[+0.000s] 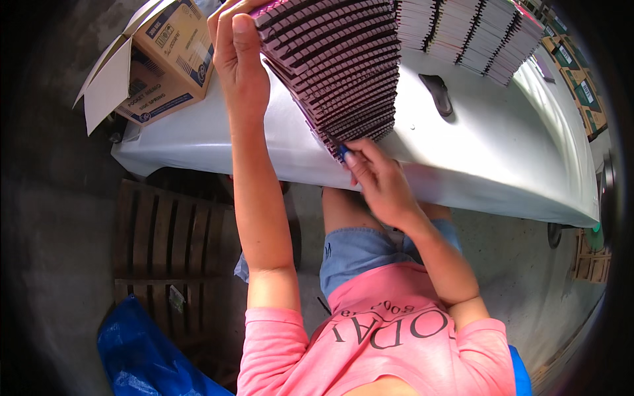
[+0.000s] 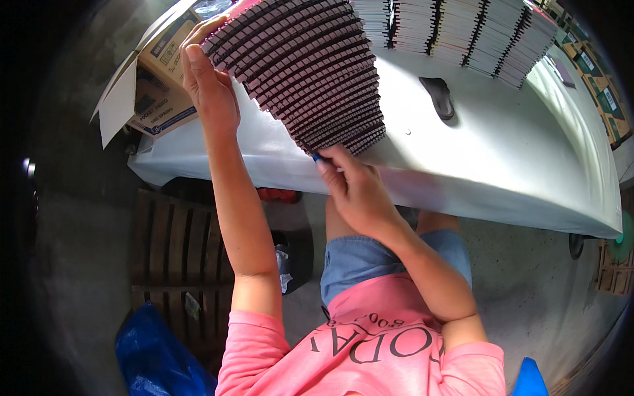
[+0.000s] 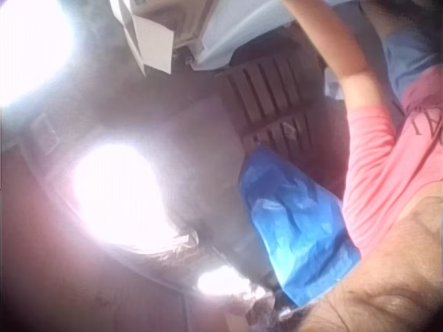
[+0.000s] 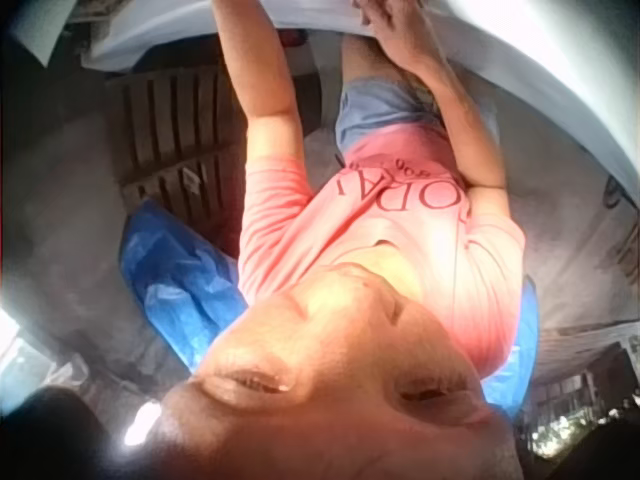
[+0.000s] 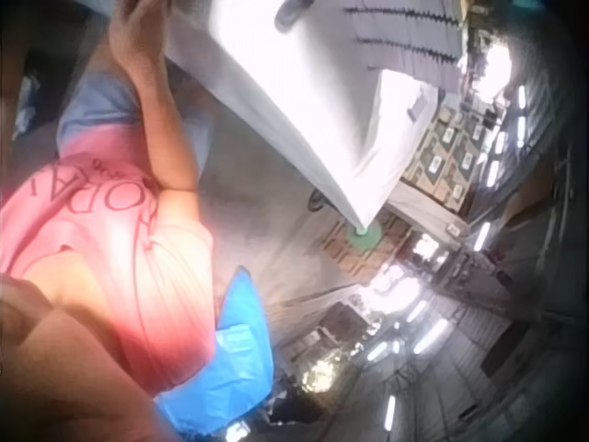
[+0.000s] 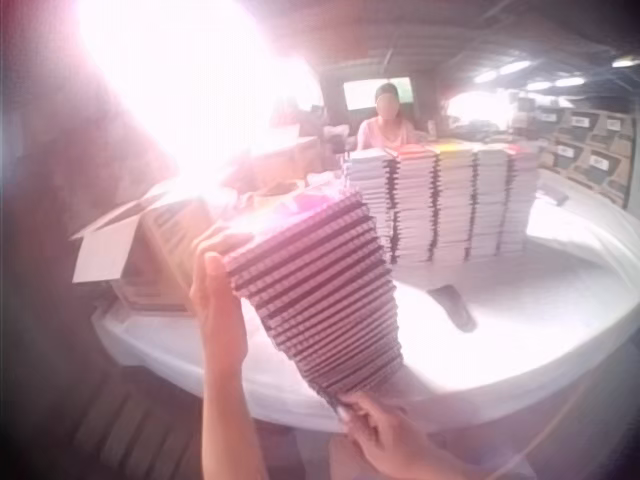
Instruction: The person trims the excess spiral binding from a stack of notebooks using pliers and clears waste paper from the workspace.
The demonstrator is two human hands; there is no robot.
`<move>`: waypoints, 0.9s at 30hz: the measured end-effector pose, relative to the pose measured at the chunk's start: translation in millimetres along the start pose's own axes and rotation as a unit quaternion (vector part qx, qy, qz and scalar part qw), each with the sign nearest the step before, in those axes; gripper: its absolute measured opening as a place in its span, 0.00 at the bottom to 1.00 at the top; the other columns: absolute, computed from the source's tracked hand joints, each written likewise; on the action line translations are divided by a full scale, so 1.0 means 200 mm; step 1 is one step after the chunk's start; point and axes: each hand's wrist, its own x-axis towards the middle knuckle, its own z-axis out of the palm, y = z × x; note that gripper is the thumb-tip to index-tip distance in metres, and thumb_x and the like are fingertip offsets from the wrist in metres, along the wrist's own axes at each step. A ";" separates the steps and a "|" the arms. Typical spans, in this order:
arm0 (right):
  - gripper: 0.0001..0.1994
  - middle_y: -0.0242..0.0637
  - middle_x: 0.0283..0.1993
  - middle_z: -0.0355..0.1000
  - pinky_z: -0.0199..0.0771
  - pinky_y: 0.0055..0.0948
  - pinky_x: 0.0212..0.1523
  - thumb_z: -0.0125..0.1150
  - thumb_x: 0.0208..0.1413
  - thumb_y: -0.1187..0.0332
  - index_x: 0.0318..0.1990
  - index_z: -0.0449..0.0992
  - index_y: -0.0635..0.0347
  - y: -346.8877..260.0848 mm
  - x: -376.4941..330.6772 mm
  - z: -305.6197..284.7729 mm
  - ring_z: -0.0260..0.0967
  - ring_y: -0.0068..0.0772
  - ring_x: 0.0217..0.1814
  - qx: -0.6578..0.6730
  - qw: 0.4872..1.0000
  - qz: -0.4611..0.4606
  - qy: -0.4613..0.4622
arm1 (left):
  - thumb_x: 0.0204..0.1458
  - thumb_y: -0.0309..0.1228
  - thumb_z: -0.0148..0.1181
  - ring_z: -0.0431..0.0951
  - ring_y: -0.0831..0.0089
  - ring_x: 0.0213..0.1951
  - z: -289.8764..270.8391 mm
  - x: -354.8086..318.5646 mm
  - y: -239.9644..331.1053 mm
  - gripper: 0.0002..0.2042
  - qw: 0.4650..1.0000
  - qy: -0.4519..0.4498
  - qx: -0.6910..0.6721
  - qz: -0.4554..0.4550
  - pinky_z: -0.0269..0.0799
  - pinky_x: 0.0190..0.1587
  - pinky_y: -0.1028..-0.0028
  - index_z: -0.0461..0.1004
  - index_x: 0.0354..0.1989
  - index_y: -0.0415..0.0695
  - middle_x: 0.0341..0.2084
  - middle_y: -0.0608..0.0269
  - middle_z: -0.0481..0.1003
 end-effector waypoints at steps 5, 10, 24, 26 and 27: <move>0.15 0.42 0.38 0.71 0.70 0.37 0.40 0.54 0.58 0.62 0.48 0.69 0.59 0.06 -0.02 0.01 0.71 0.42 0.40 -0.114 0.984 -0.131 0.041 | 0.64 0.44 0.36 0.69 0.78 0.48 0.03 0.01 0.03 0.21 0.999 0.005 0.018 0.034 0.66 0.49 0.77 0.69 0.49 0.40 0.49 0.63 0.67; 0.17 0.39 0.48 0.66 0.62 0.40 0.49 0.57 0.55 0.62 0.50 0.71 0.56 0.12 -0.02 -0.01 0.65 0.43 0.49 -0.302 0.904 -0.269 0.138 | 0.62 0.40 0.41 0.66 0.64 0.51 0.05 0.03 0.08 0.18 0.983 0.025 0.156 0.087 0.59 0.54 0.68 0.73 0.40 0.37 0.43 0.55 0.68; 0.17 0.38 0.49 0.66 0.62 0.40 0.49 0.57 0.54 0.62 0.51 0.71 0.54 0.13 -0.01 0.03 0.64 0.42 0.49 -0.373 0.872 -0.282 0.144 | 0.62 0.41 0.43 0.66 0.68 0.50 0.05 0.02 0.06 0.18 0.991 0.028 0.109 0.079 0.59 0.53 0.72 0.74 0.42 0.39 0.43 0.58 0.68; 0.16 0.37 0.46 0.68 0.66 0.37 0.45 0.55 0.56 0.62 0.50 0.71 0.55 0.15 0.00 0.04 0.67 0.38 0.45 -0.357 0.880 -0.283 0.137 | 0.62 0.41 0.43 0.66 0.68 0.49 0.04 0.02 0.06 0.18 0.991 0.026 0.110 0.072 0.60 0.53 0.71 0.74 0.42 0.39 0.43 0.57 0.68; 0.15 0.37 0.44 0.69 0.68 0.35 0.43 0.54 0.57 0.61 0.50 0.71 0.55 0.15 0.00 0.04 0.69 0.37 0.43 -0.348 0.884 -0.283 0.134 | 0.62 0.41 0.43 0.66 0.68 0.49 0.05 0.02 0.06 0.18 0.991 0.026 0.110 0.068 0.60 0.53 0.71 0.74 0.42 0.38 0.43 0.57 0.68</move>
